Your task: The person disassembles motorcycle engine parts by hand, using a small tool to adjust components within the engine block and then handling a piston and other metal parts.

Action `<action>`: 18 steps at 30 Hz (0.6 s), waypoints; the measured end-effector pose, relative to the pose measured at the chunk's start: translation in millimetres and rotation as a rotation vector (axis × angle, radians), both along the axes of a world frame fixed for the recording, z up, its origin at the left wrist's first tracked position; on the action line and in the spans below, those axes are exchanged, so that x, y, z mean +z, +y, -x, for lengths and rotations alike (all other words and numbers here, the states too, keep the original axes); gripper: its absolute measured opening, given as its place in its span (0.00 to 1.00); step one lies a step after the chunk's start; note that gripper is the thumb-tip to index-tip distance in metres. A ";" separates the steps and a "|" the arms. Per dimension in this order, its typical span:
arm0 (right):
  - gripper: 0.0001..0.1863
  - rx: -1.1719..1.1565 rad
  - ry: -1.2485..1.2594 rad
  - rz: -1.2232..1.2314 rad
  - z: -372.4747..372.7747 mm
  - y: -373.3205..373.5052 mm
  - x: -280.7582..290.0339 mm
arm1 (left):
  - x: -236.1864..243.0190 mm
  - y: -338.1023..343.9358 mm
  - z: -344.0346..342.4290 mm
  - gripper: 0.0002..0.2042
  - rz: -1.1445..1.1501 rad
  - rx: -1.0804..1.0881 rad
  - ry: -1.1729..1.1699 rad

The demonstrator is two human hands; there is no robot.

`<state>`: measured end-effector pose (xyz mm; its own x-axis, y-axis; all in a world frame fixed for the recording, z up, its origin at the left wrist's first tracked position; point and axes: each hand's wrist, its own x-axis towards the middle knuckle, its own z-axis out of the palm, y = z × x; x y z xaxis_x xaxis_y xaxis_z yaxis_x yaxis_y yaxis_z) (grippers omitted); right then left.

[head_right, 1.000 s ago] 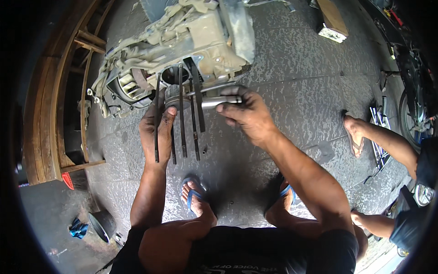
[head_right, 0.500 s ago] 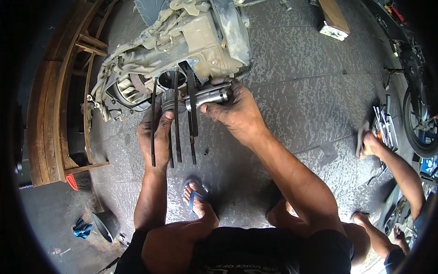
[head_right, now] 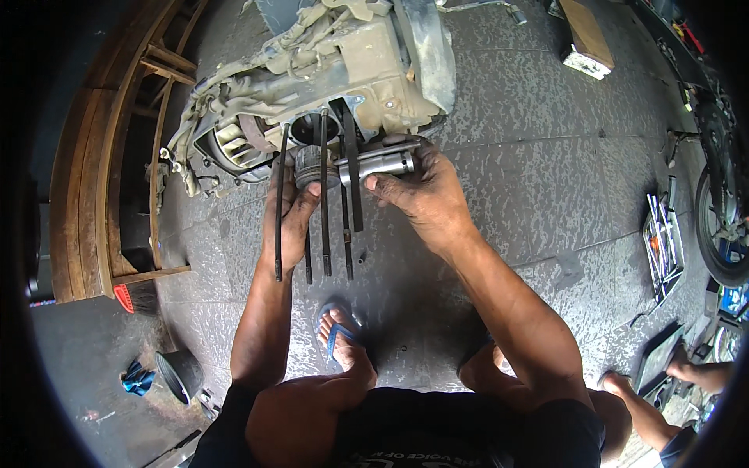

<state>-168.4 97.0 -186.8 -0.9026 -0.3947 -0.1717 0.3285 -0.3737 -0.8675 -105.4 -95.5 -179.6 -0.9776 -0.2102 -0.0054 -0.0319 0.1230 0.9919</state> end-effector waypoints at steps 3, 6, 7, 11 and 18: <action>0.26 -0.007 -0.004 0.006 -0.5 -0.9 -1.9 | 9.1 -3.6 3.6 0.23 0.260 -0.074 0.036; 0.26 -0.014 -0.014 0.001 -1.0 -1.1 -1.0 | 8.7 -6.6 6.3 0.24 0.262 -0.065 0.006; 0.25 -0.018 -0.019 -0.004 -1.2 -1.4 0.0 | 0.9 -10.4 5.5 0.24 0.268 -0.089 0.014; 0.25 0.002 0.024 0.014 -0.8 -0.7 2.9 | -15.5 -15.1 4.0 0.26 0.089 -0.082 -0.026; 0.25 -0.005 0.010 0.029 -2.1 -2.8 2.7 | -14.3 -9.4 5.2 0.27 0.026 -0.035 -0.035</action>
